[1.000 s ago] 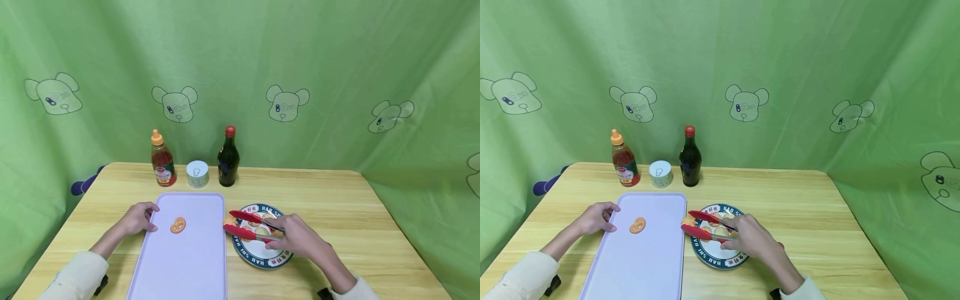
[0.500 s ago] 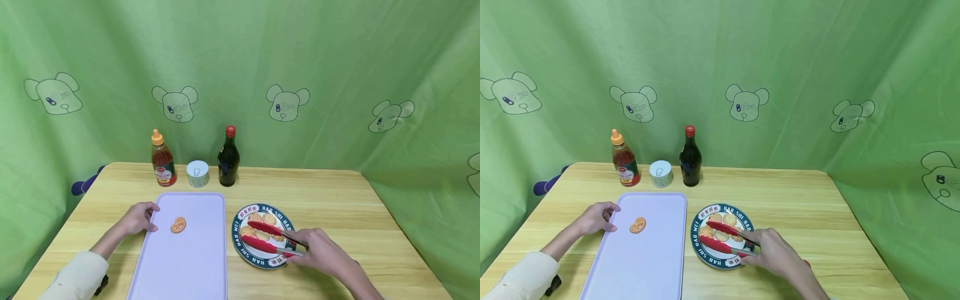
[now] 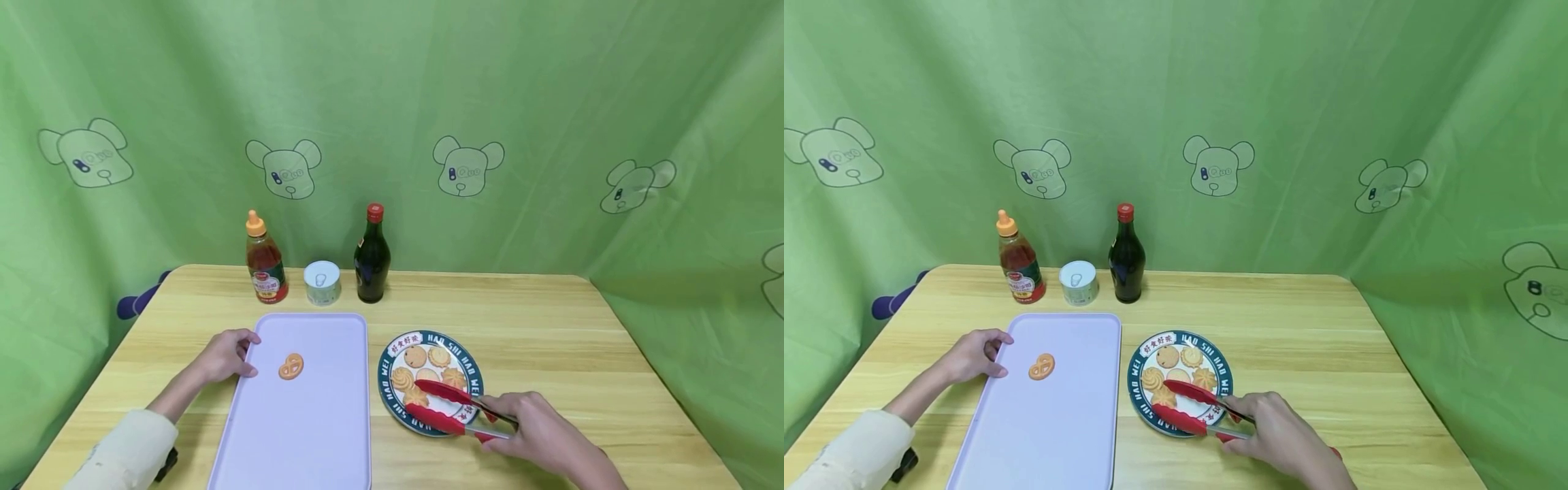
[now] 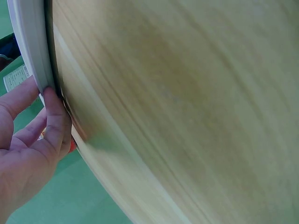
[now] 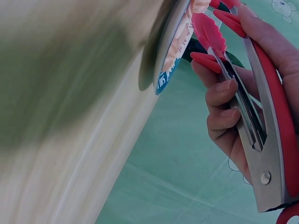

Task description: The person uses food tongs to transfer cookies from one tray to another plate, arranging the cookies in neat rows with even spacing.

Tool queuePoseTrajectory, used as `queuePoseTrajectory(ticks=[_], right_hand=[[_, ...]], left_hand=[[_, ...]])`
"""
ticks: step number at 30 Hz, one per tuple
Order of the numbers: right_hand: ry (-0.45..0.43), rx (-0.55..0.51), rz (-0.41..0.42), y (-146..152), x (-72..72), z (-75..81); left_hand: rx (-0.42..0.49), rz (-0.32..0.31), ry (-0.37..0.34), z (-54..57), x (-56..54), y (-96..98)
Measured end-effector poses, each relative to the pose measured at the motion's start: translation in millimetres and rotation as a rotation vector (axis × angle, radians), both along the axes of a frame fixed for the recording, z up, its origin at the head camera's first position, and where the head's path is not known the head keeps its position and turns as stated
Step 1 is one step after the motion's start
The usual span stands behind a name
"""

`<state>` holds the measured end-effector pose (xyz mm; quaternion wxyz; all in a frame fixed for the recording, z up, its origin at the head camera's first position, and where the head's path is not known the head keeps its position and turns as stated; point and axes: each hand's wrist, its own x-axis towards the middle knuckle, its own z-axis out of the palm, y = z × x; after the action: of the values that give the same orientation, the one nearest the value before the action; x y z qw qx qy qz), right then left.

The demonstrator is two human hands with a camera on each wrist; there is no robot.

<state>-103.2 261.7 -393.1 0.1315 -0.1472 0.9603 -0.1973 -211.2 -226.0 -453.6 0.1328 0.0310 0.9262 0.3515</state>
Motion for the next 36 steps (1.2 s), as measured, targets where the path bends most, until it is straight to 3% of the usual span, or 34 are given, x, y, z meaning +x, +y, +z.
queuePoseTrajectory(ticks=[14, 22, 30, 36], right_hand=[[-0.045, 0.004, -0.038, -1, 1.5, -2.8], [0.055, 0.013, 0.046, -5, -7.8, 6.8], [0.141, 0.006, 0.071, -24, -20.6, 9.4], [0.129, -0.015, 0.057, -43, -28.4, 8.2]], left_hand=[[-0.005, 0.006, -0.011, -1.8, -0.7, 0.1], [-0.002, 0.005, -0.009, -0.3, -0.2, 0.4], [-0.002, 0.014, -0.018, -2.8, -1.0, -0.3], [0.003, 0.01, -0.003, -2.2, -1.3, -0.6]])
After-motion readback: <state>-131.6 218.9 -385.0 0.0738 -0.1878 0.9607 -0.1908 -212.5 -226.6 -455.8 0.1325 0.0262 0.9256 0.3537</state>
